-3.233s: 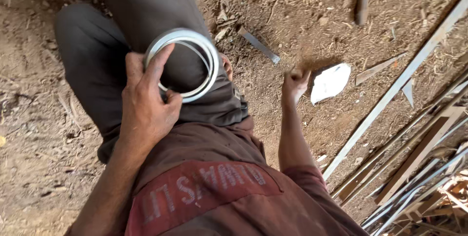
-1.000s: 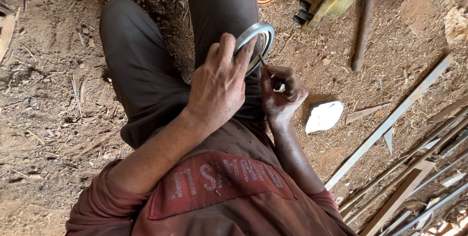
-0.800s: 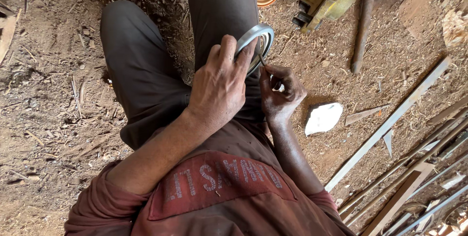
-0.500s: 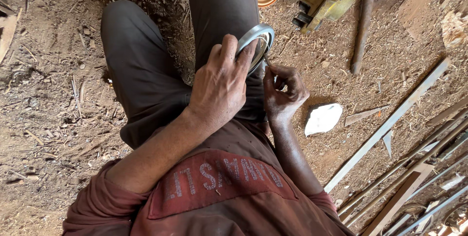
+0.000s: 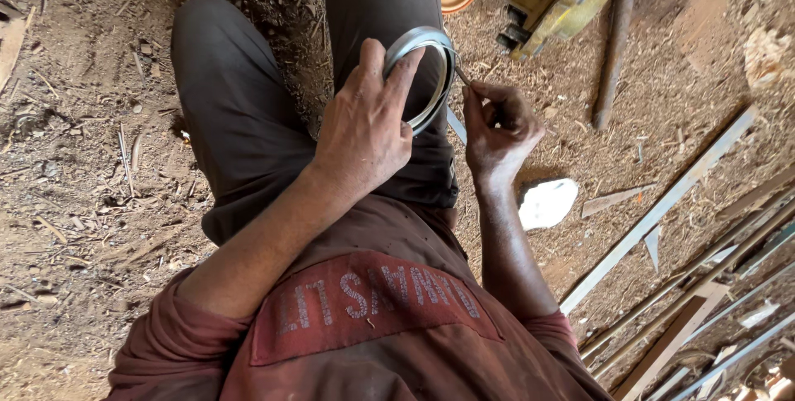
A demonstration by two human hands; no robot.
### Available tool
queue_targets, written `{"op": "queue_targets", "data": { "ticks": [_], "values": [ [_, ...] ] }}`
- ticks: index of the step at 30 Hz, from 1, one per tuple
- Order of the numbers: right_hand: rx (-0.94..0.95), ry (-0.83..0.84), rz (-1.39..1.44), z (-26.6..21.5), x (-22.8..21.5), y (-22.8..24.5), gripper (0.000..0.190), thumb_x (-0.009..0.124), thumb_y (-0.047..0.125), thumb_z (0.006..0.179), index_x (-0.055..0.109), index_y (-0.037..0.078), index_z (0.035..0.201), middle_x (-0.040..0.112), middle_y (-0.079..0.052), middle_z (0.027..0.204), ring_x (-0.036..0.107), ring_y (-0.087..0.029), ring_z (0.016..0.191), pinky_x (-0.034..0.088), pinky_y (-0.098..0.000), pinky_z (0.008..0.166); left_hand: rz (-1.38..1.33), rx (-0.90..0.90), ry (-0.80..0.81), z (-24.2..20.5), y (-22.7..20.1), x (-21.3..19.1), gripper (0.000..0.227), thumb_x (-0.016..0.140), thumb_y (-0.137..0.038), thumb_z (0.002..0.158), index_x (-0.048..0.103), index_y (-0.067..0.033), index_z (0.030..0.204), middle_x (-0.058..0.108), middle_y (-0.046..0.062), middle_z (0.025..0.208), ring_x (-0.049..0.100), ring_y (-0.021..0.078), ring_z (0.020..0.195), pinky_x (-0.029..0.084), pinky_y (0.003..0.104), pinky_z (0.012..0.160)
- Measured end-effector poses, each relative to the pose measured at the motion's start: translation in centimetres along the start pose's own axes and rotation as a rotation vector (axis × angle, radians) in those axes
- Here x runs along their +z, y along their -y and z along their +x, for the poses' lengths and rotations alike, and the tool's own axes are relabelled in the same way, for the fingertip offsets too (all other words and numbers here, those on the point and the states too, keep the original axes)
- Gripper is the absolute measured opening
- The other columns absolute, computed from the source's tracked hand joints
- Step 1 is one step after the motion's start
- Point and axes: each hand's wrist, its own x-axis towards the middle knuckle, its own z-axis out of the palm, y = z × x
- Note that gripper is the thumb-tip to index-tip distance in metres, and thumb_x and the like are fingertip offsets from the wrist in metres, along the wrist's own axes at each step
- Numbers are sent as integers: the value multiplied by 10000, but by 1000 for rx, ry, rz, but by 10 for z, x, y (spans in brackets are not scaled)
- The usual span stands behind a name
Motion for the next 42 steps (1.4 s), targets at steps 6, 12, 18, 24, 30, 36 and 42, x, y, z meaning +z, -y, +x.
{"op": "queue_targets", "data": {
  "ticks": [6,12,18,24,30,36,42],
  "values": [
    [135,183,136,19,-10,19,70,806,73,983,740,89,999,694,35,761,531,8,599,357,-194,488,-100,-204,126,2,19,2,785,713,32,721,442,-37,1455,438,200,1132,672,353,884,635,439,797],
    [-14,300,-88,29,-12,30,90,818,86,970,733,65,949,711,-32,729,562,-43,552,405,-234,447,-256,-211,248,10,51,8,780,630,43,760,420,-221,1463,482,150,1052,625,277,761,588,427,629],
    [535,185,925,33,-10,24,166,577,-46,964,630,112,966,798,-129,923,650,-115,600,525,-273,509,-351,-344,373,-5,48,23,903,617,47,732,317,-258,1527,443,110,1076,574,191,700,598,355,537],
    [719,207,1269,30,-12,-1,147,495,-66,1003,622,-7,1048,754,-230,1014,698,-209,708,611,-351,683,-332,-263,265,-9,51,25,896,656,0,750,311,-260,1534,453,126,1077,596,203,728,610,335,581],
    [260,347,277,29,2,10,354,698,121,970,618,21,1300,745,-172,1129,692,-172,825,605,-292,623,-299,-248,39,-2,57,28,447,637,-101,1027,456,-50,1432,683,200,1106,731,253,798,627,384,666],
    [-5,370,-114,37,17,40,504,924,199,834,643,32,1217,740,-122,1067,711,-152,808,643,-288,625,-205,-258,-29,7,55,21,198,695,-138,975,658,-24,1132,733,139,943,733,271,713,605,412,665],
    [50,330,-93,35,21,34,253,832,81,903,706,76,1122,764,-63,1057,710,-100,778,655,-261,627,-155,-281,-40,13,57,23,155,761,-150,942,677,-46,1019,707,107,834,711,251,636,587,404,589]
  ]
}}
